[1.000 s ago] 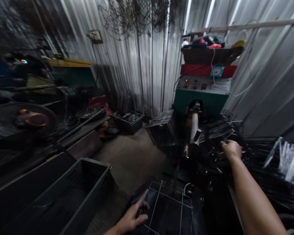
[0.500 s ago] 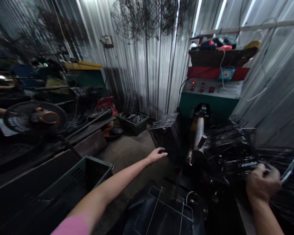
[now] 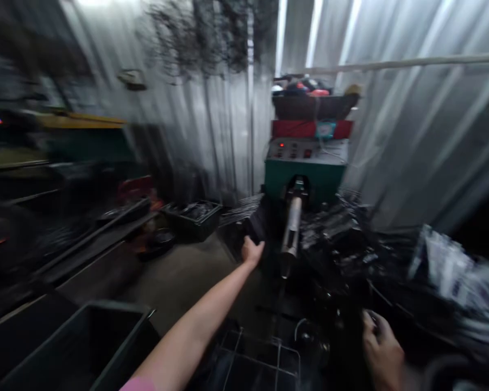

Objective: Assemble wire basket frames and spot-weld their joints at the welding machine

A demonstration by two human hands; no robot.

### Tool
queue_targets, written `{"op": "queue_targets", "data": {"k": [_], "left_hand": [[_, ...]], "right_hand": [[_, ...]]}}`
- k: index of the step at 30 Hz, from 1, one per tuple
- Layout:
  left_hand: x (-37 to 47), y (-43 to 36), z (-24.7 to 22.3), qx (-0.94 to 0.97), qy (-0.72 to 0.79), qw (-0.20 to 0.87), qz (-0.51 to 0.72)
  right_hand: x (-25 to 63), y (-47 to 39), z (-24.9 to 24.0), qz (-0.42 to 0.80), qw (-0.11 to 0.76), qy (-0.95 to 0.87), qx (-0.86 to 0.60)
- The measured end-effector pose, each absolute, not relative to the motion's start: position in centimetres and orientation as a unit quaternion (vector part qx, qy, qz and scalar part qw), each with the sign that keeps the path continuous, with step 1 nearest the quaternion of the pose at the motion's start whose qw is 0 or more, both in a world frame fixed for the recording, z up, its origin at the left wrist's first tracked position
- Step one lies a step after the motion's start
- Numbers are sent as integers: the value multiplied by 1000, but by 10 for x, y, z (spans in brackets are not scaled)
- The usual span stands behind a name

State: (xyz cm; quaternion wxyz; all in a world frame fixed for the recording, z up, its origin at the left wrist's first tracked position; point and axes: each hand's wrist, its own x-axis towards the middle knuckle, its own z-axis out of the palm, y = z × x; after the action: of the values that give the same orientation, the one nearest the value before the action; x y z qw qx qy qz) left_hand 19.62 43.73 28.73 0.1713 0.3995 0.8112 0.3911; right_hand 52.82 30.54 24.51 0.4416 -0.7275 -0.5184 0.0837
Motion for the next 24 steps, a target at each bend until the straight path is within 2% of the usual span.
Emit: {"op": "queue_targets", "data": {"k": [3,7,17,24], "left_hand": [[191,430,282,423,813,158,369],[185,428,278,454,799,157,361],[194,429,258,508,760,175,365],[200,434,232,559,760,179,280]], "right_hand": [[517,288,265,110,470,-510,-712],[518,271,269,128,459,-501,-723],[535,234,281,73,425,-529,-731],[565,218,245,85,407,-535,-736]]}}
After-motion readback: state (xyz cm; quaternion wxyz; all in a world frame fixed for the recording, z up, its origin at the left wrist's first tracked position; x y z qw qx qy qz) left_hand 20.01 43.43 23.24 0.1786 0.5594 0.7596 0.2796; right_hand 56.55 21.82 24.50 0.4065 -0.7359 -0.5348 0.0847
